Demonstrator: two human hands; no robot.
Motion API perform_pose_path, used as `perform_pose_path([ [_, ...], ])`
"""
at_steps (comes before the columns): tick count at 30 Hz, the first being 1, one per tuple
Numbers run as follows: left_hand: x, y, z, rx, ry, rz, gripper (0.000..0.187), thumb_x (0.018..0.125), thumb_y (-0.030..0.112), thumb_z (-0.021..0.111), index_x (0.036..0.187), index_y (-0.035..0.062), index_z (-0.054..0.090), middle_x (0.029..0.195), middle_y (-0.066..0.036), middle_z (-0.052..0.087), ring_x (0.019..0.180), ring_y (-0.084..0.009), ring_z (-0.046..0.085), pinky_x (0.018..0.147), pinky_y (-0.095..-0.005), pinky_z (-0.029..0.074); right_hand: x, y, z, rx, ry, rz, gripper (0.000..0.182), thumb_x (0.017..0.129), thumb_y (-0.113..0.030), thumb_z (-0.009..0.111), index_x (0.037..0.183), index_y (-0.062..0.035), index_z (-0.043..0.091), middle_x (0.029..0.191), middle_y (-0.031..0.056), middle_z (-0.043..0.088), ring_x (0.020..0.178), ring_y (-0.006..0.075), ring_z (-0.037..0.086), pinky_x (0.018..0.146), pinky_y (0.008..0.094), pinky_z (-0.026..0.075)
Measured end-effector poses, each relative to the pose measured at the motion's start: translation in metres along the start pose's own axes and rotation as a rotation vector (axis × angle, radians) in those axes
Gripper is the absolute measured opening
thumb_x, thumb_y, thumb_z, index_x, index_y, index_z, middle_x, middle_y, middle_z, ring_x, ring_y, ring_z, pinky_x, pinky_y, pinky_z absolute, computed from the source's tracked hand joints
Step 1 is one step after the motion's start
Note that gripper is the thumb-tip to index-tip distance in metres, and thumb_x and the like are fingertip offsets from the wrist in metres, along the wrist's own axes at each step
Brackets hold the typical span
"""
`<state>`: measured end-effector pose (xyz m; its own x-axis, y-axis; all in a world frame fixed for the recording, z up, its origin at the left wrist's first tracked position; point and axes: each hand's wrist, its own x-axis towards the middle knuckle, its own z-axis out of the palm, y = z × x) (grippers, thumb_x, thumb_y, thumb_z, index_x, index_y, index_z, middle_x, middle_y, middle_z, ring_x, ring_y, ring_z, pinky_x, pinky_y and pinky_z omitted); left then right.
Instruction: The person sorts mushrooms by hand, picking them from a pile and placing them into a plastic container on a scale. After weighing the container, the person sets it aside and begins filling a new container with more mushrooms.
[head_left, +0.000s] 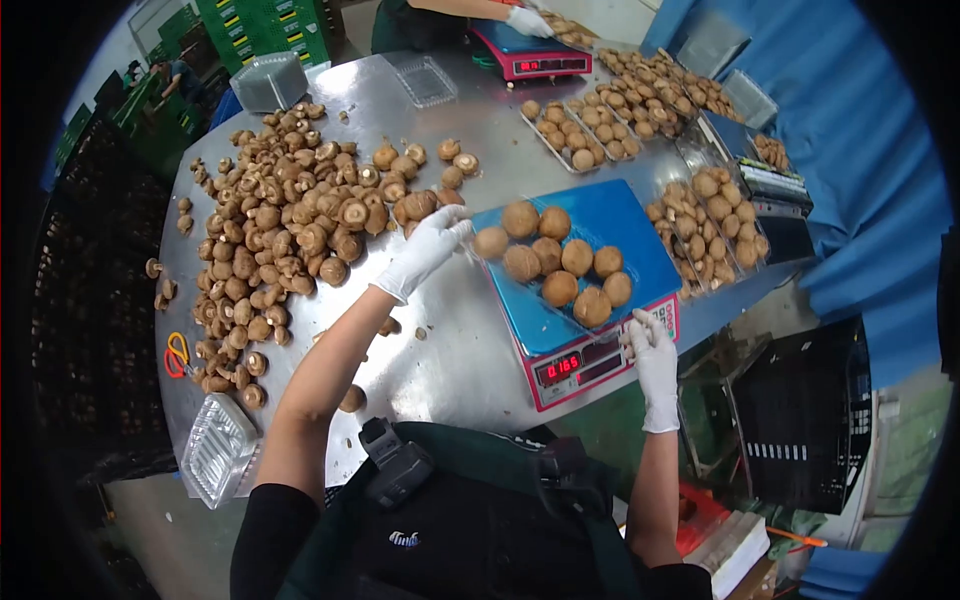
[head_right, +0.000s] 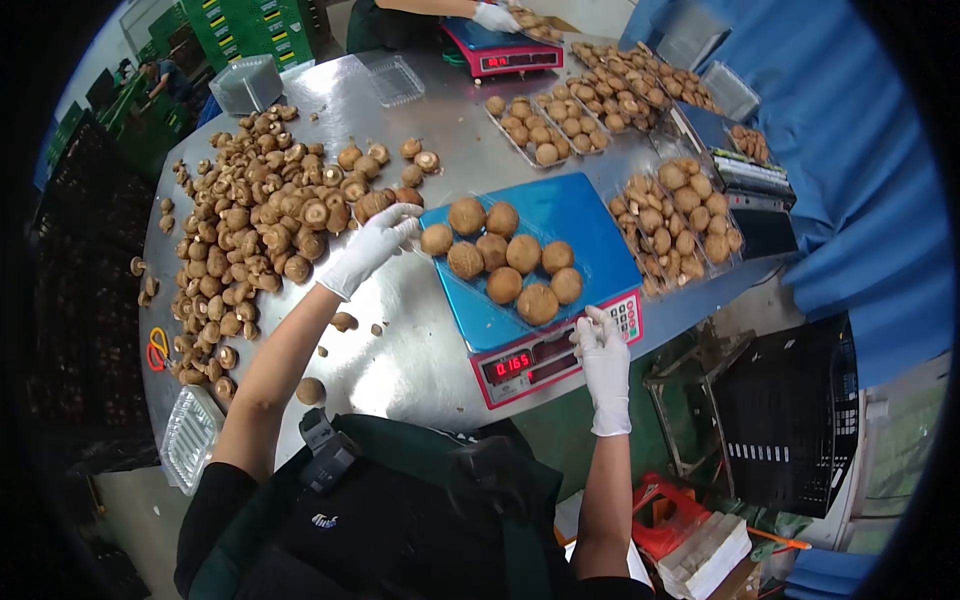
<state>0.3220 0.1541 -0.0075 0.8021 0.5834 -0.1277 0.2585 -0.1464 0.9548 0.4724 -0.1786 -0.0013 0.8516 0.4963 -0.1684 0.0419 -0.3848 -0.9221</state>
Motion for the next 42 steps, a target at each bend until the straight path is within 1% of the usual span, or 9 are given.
perform_pose_path([
  [8, 0.003, -0.033, 0.009, -0.056, 0.117, 0.063, 0.031, 0.094, 0.022, 0.052, 0.121, 0.0077, 0.057, 0.100, -0.003, 0.064, 0.087, -0.0101, 0.061, 0.073, -0.0271, 0.051, 0.002, 0.008, -0.011, 0.037, 0.006, -0.052, 0.029, 0.095, -0.010, 0.054, 0.123, -0.0028, 0.056, 0.082, 0.0024, 0.063, 0.063, 0.0047, 0.052, 0.058, 0.0192, 0.043],
  [16, 0.007, -0.055, -0.051, 0.704, 0.604, 0.209, 0.019, 0.083, 0.018, 0.063, 0.101, 0.0126, 0.063, 0.095, -0.008, 0.060, 0.089, -0.0262, 0.061, 0.076, -0.0373, 0.050, -0.001, 0.004, -0.033, 0.001, 0.188, -0.019, 0.025, 0.096, -0.011, 0.052, 0.120, -0.0033, 0.057, 0.078, 0.0005, 0.062, 0.060, 0.0038, 0.051, 0.052, 0.0162, 0.037],
  [20, 0.051, -0.034, -0.048, 0.783, 0.490, 0.289, 0.025, 0.082, 0.024, 0.063, 0.104, 0.0115, 0.063, 0.100, -0.008, 0.062, 0.097, -0.0276, 0.060, 0.082, -0.0391, 0.050, 0.008, -0.006, -0.032, 0.008, 0.200, -0.026, 0.025, 0.097, -0.010, 0.051, 0.120, -0.0021, 0.057, 0.077, -0.0002, 0.061, 0.061, 0.0034, 0.050, 0.054, 0.0160, 0.038],
  [28, 0.147, -0.037, -0.030, 1.022, 0.191, -0.049, 0.036, 0.077, 0.035, 0.068, 0.103, 0.0102, 0.064, 0.096, -0.012, 0.067, 0.093, -0.0298, 0.064, 0.078, -0.0409, 0.052, 0.015, -0.008, -0.027, -0.070, 0.230, -0.043, 0.026, 0.096, -0.006, 0.050, 0.121, 0.0003, 0.056, 0.080, 0.0022, 0.060, 0.066, 0.0061, 0.053, 0.062, 0.0194, 0.046],
  [30, 0.159, -0.055, -0.029, 0.943, 0.295, 0.005, 0.029, 0.075, 0.031, 0.067, 0.093, 0.0080, 0.067, 0.091, -0.014, 0.069, 0.088, -0.0299, 0.067, 0.077, -0.0408, 0.052, 0.016, -0.001, -0.033, -0.089, 0.236, -0.036, 0.026, 0.096, -0.004, 0.049, 0.121, -0.0005, 0.056, 0.080, 0.0024, 0.061, 0.066, 0.0064, 0.053, 0.063, 0.0195, 0.046],
  [34, 0.142, -0.038, -0.048, 0.101, 0.141, 0.032, 0.048, 0.088, 0.035, 0.061, 0.116, -0.0043, 0.057, 0.106, -0.016, 0.067, 0.091, -0.0273, 0.066, 0.082, -0.0354, 0.051, 0.007, -0.006, -0.037, 0.006, 0.290, -0.039, 0.026, 0.096, -0.004, 0.049, 0.120, -0.0023, 0.057, 0.080, 0.0021, 0.060, 0.067, 0.0064, 0.053, 0.062, 0.0198, 0.046],
  [38, 0.091, 0.006, -0.050, -0.211, 0.040, 0.044, 0.042, 0.095, 0.029, 0.055, 0.116, -0.0069, 0.056, 0.105, -0.017, 0.066, 0.090, -0.0242, 0.066, 0.084, -0.0325, 0.051, 0.013, -0.044, -0.022, 0.011, 0.262, -0.102, 0.027, 0.095, -0.003, 0.049, 0.121, -0.0023, 0.057, 0.081, 0.0022, 0.061, 0.069, 0.0069, 0.054, 0.064, 0.0204, 0.046],
  [40, 0.066, 0.018, -0.050, -0.790, -0.336, -0.086, 0.038, 0.095, 0.026, 0.052, 0.117, -0.0048, 0.056, 0.106, -0.018, 0.066, 0.090, -0.0227, 0.066, 0.083, -0.0319, 0.051, 0.017, -0.068, -0.008, -0.004, 0.094, -0.277, 0.027, 0.093, -0.002, 0.051, 0.119, -0.0013, 0.059, 0.084, 0.0030, 0.062, 0.071, 0.0079, 0.055, 0.067, 0.0218, 0.047],
  [42, 0.042, 0.040, -0.044, -0.755, -0.377, -0.064, 0.037, 0.096, 0.026, 0.050, 0.117, -0.0041, 0.057, 0.105, -0.018, 0.066, 0.088, -0.0222, 0.066, 0.081, -0.0322, 0.052, 0.022, -0.092, 0.010, 0.061, -0.044, -0.328, 0.027, 0.092, -0.003, 0.054, 0.119, -0.0017, 0.059, 0.088, 0.0048, 0.064, 0.077, 0.0098, 0.058, 0.074, 0.0238, 0.048],
])
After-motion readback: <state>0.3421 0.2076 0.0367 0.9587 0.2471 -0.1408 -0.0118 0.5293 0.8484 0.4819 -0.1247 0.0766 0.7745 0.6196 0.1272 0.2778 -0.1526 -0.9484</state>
